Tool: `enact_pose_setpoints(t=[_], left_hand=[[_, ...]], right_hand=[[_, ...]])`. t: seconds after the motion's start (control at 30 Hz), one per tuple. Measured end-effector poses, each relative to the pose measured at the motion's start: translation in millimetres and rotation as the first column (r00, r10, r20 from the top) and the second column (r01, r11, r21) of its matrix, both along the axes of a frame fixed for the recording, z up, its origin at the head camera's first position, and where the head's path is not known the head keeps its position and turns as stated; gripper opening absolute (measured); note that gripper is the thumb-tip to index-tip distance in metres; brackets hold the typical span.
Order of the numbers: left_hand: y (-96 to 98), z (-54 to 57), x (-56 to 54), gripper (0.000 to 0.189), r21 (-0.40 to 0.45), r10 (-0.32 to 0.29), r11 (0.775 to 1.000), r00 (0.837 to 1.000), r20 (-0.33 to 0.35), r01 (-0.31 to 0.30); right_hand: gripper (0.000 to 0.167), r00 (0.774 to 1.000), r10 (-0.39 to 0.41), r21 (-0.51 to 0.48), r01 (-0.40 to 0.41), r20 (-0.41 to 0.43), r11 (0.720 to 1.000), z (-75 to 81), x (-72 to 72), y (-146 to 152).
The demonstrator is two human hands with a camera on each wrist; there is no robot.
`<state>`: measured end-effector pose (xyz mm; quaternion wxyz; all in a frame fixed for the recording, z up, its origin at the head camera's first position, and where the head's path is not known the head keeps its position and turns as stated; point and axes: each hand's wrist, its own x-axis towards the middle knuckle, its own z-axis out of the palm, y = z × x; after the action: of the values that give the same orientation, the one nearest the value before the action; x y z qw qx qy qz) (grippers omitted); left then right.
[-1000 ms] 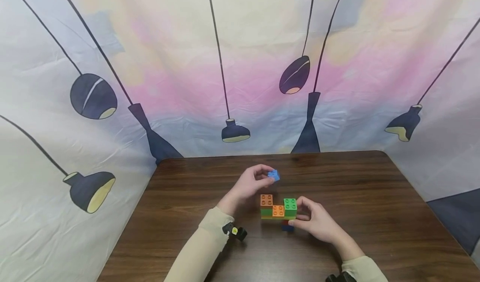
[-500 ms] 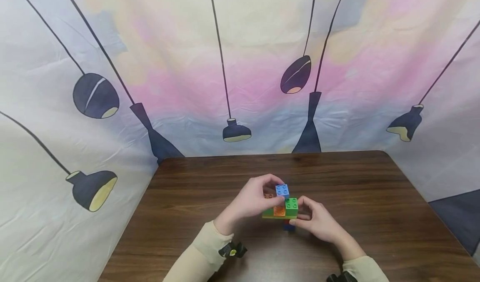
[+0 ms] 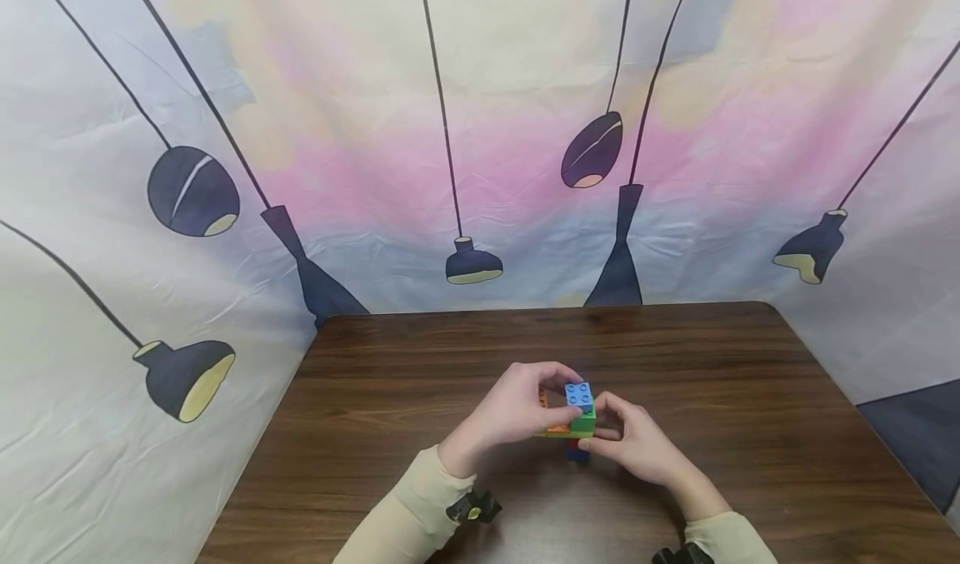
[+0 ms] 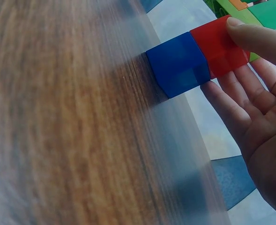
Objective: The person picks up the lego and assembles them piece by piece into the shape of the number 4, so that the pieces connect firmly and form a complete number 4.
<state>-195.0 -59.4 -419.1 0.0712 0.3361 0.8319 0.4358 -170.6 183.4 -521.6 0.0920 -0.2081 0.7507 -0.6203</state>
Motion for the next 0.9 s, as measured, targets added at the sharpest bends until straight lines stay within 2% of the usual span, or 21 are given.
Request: enact_pose_setpoints(t=[0.3, 0.47, 0.67, 0.9], left_hand=[[1.3, 0.4, -0.1, 0.032, -0.020, -0.023, 1.000, 1.000, 0.001, 0.023], [3.1, 1.8, -0.2, 0.033, -0.057, -0.029, 0.998, 0.999, -0.045, 0.026], [3.2, 5.1, 1.6, 0.033, -0.082, -0.019, 0.997, 0.998, -0.055, 0.014], [7.3, 5.5, 0.9, 0.031, -0.131, -0.018, 0.991, 0.995, -0.100, 0.005]], right_hand=[[0.036, 1.000, -0.009, 0.014, 0.009, -0.013, 1.000, 0.0, 0.4, -0.4], [0.036, 1.000, -0.013, 0.008, 0.013, -0.008, 1.000, 1.0, 0.3, -0.3], [0.036, 1.000, -0.004, 0.007, 0.004, -0.002, 1.000, 0.2, -0.2, -1.2], [0.036, 1.000, -0.011, 0.004, 0.011, -0.007, 1.000, 0.0, 1.2, -0.4]])
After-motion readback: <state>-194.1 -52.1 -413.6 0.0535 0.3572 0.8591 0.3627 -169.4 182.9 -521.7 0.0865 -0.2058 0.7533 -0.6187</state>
